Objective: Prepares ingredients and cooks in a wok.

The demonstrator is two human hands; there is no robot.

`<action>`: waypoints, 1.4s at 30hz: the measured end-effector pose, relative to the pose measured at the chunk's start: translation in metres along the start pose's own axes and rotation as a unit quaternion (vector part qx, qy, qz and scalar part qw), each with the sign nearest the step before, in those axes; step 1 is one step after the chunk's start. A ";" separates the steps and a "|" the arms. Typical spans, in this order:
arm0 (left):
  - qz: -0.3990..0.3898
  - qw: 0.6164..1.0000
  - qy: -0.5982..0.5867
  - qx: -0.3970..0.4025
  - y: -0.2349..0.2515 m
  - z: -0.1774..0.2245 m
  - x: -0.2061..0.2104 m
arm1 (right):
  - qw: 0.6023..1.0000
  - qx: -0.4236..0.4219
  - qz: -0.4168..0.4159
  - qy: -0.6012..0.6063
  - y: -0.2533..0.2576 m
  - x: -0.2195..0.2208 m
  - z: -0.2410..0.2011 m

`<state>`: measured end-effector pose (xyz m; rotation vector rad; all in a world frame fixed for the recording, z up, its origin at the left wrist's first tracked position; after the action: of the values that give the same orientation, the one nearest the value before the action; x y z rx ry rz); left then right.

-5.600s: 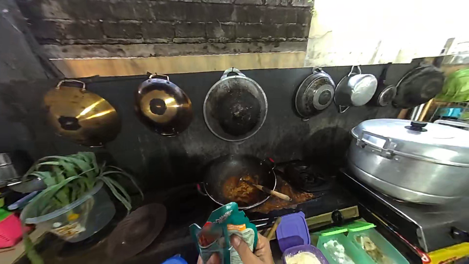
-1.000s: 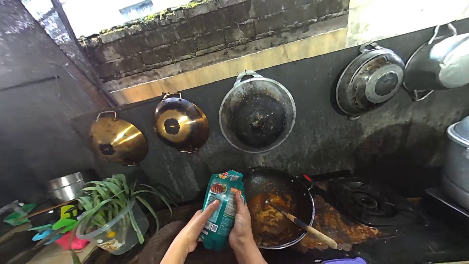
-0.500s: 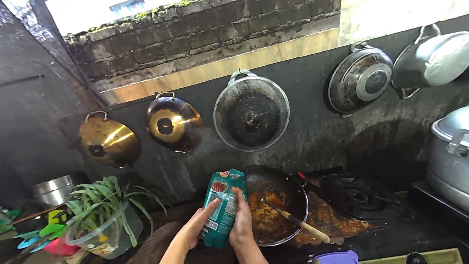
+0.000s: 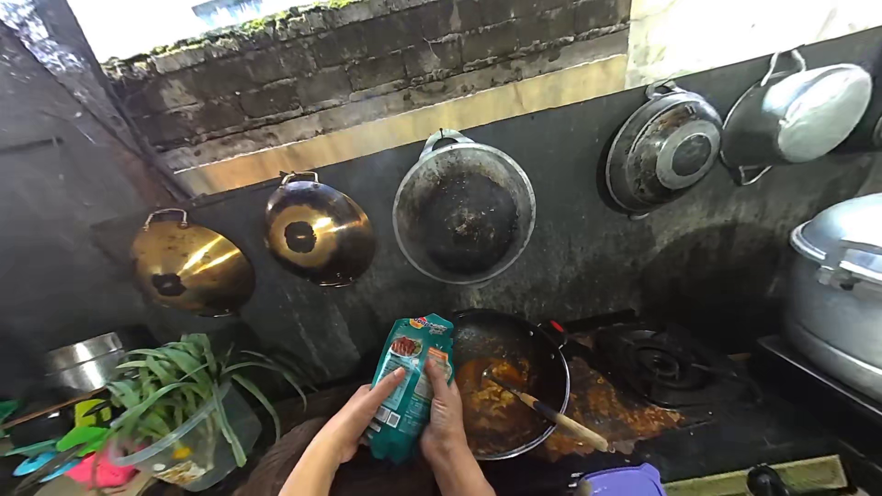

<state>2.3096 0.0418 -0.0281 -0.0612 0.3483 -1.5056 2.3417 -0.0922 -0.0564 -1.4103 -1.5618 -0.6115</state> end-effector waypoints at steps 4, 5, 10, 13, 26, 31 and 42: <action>0.006 0.999 0.032 0.014 -0.006 0.010 -0.008 | 1.000 0.020 0.009 0.022 0.002 0.003 0.014; 0.009 0.999 0.040 0.014 -0.007 0.012 -0.011 | 0.999 0.024 0.009 0.030 0.002 0.005 0.017; 0.035 0.996 0.088 -0.004 -0.013 0.025 -0.025 | 0.997 0.032 -0.002 0.067 0.003 0.018 0.025; 0.034 0.994 0.101 -0.003 -0.012 0.034 -0.030 | 0.997 0.031 -0.002 0.077 0.006 0.027 0.025; 0.014 0.981 0.194 -0.011 0.009 0.096 -0.027 | 0.990 0.016 -0.009 0.142 0.026 0.055 0.008; 0.011 0.976 0.219 0.004 0.013 0.110 -0.022 | 0.986 0.009 -0.017 0.166 0.029 0.060 -0.001; 0.011 0.980 0.198 0.005 0.017 0.093 -0.018 | 0.988 0.013 0.005 0.155 0.026 0.047 -0.004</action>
<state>2.3497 0.0446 0.0592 0.2533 0.6585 -1.4929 2.3710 -0.0662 -0.0199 -1.2366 -1.3093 -0.7625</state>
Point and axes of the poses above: each hand's wrist, its own y-axis towards the middle knuckle, its own x-axis out of the palm, z = x × y, the point moved 9 cm from there along y, towards the middle knuckle, and after that the axes turned 8 degrees about x, right-handed, at the moved point
